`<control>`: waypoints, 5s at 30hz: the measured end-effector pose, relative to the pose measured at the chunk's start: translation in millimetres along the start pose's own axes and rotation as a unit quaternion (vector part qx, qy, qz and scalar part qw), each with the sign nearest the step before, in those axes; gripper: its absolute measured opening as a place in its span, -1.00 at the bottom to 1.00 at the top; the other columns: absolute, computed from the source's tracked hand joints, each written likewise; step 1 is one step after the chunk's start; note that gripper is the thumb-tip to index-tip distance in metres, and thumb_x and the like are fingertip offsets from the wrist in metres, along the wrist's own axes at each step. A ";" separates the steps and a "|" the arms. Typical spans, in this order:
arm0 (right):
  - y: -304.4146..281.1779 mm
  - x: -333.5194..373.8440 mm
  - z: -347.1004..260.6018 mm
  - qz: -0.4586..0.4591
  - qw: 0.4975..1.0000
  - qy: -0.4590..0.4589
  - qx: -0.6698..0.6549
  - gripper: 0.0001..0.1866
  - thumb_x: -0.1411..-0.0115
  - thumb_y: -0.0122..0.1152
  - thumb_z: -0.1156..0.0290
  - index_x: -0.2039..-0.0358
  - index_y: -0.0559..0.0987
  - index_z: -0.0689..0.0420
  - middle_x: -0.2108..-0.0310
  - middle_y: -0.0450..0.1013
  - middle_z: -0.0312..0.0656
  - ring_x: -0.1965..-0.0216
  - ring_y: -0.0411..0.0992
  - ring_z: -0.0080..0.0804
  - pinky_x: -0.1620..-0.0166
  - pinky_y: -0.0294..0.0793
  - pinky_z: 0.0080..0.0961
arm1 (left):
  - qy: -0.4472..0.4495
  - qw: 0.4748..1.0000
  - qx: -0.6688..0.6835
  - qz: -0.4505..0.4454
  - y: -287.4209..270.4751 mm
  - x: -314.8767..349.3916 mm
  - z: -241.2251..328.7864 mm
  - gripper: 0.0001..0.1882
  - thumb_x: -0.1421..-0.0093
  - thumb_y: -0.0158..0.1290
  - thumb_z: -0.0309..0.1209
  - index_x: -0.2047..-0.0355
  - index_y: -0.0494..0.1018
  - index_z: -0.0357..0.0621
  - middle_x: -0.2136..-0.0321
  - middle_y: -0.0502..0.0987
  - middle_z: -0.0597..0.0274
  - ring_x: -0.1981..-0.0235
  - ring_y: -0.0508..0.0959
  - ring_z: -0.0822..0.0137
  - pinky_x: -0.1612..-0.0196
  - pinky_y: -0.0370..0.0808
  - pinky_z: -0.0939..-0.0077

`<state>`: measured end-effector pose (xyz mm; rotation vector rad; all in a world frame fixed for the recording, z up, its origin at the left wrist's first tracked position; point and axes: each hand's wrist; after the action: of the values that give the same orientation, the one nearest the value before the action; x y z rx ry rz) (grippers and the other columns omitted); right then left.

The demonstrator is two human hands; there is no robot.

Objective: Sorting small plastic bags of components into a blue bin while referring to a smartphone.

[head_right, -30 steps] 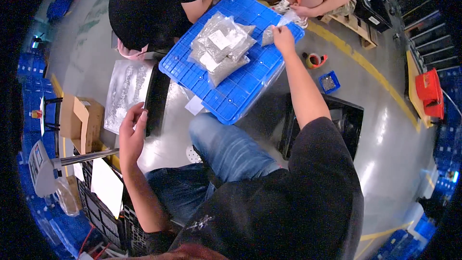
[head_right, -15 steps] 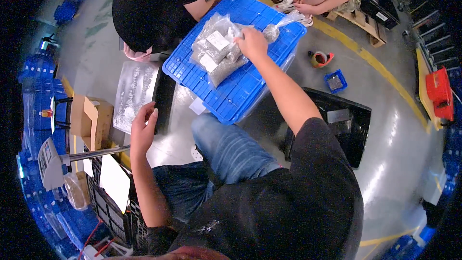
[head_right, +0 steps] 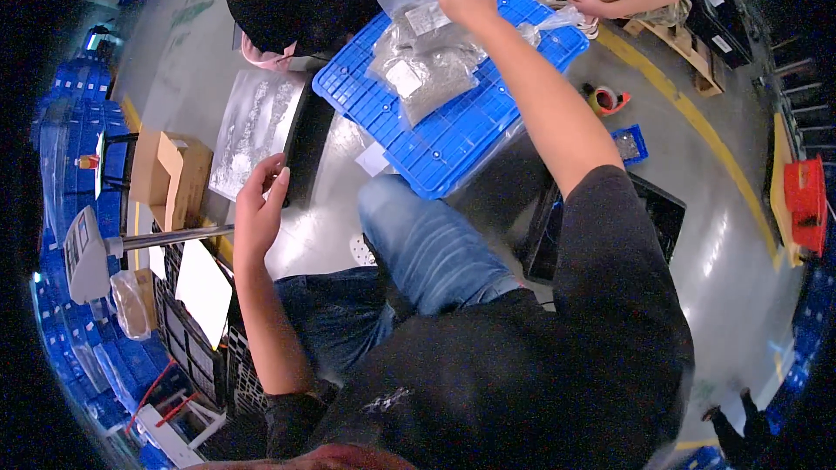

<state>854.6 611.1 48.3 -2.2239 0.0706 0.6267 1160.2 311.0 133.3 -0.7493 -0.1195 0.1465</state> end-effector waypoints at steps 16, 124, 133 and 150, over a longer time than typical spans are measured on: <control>-49.5 6.0 -47.2 0.083 0.972 -0.041 -0.218 -0.91 -0.16 0.03 0.49 0.39 0.50 0.20 0.51 0.51 -0.10 0.42 0.52 -0.25 0.31 0.44 -0.40 | 0.011 1.000 -0.003 -0.008 3.8 -6.7 -1.3 -0.65 -0.26 0.09 -0.36 0.00 0.44 -0.29 0.36 0.51 0.24 0.31 0.47 0.43 0.19 0.42 0.55; -36.6 80.7 32.0 -0.271 0.627 0.290 -0.671 -0.44 -0.33 0.01 0.11 -0.30 0.24 -0.04 -0.22 0.28 -0.14 -0.22 0.26 -0.16 -0.17 0.27 0.04 | -0.116 0.677 0.726 -0.017 65.6 -65.4 -0.2 -0.36 -0.29 -0.15 0.09 -0.17 0.29 -0.15 -0.08 0.46 0.12 -0.09 0.47 0.13 -0.12 0.41 0.07; -8.7 93.2 9.9 -0.232 0.658 0.327 -0.638 -0.50 -0.36 -0.02 0.15 -0.25 0.30 0.02 -0.18 0.33 -0.14 -0.19 0.30 -0.18 -0.17 0.28 0.02 | -0.133 0.674 0.726 -0.017 74.4 -70.0 -7.6 -0.37 -0.29 -0.12 0.07 -0.17 0.29 -0.15 -0.09 0.44 0.11 -0.11 0.46 0.13 -0.13 0.41 0.06; 4.5 86.0 7.5 -0.213 0.745 0.404 -0.486 -0.51 -0.33 0.04 0.16 -0.17 0.34 0.16 -0.11 0.38 -0.09 -0.11 0.37 -0.15 -0.06 0.42 0.05 | -0.137 0.700 0.701 0.007 74.0 -74.8 -10.0 -0.36 -0.27 -0.14 0.11 -0.16 0.30 -0.09 -0.06 0.47 0.16 -0.08 0.47 0.14 -0.08 0.44 0.08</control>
<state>925.6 626.5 1.5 -3.1875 -0.4131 -0.8088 1081.6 344.7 71.2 0.8359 -0.2390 0.3065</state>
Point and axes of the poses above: each hand's wrist, its own x-axis away from the middle knuckle, its own y-axis out of the palm, z = x × y
